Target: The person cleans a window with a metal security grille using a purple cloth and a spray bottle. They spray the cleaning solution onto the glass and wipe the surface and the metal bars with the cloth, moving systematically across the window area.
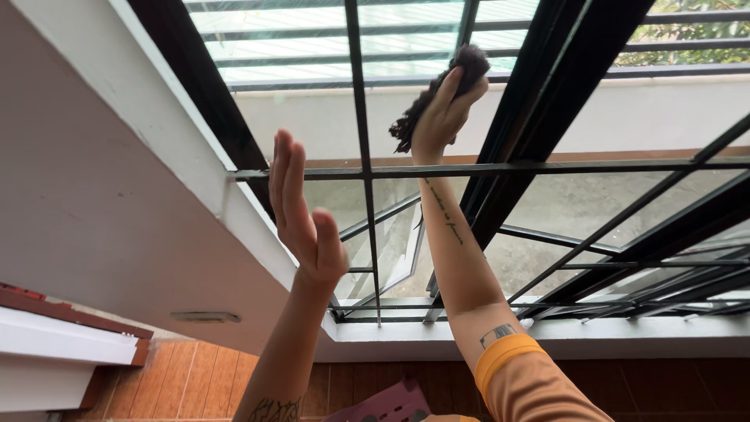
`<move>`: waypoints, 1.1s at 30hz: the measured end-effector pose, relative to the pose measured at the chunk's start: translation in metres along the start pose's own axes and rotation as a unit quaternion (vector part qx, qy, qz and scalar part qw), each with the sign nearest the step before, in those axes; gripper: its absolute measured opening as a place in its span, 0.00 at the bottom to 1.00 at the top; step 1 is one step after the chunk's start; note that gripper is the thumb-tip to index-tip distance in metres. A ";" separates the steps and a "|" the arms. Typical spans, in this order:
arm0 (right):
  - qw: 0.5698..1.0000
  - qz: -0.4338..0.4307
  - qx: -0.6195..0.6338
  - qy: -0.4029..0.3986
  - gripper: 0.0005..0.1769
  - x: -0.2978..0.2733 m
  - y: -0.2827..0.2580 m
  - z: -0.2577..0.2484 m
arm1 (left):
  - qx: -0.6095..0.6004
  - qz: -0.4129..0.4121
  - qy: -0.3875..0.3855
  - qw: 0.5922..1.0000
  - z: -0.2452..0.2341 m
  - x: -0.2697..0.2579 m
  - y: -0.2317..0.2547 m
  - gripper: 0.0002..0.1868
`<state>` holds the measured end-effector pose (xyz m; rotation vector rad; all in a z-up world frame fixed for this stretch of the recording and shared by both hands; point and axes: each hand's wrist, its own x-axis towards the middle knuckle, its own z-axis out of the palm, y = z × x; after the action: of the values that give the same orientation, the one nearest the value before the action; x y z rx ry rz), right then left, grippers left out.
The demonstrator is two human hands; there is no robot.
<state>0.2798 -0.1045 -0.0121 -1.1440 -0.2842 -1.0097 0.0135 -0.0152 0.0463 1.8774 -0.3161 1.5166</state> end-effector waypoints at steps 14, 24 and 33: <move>0.997 -0.021 -0.059 0.034 0.20 0.097 -0.026 0.050 | -0.312 -0.147 -0.143 0.928 0.073 0.120 -0.026 0.22; 0.993 0.094 -0.063 0.031 0.22 0.004 0.013 -0.013 | -0.239 -0.114 -0.077 0.961 0.081 0.111 -0.008 0.43; 0.994 0.052 -0.027 0.089 0.23 -0.025 0.007 -0.021 | -0.238 -0.102 0.008 0.966 0.087 0.101 -0.019 0.35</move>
<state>0.2656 -0.1086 -0.0417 -1.0981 -0.0541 -1.0260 0.1202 -0.0343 0.1271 1.4671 -0.4243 1.1888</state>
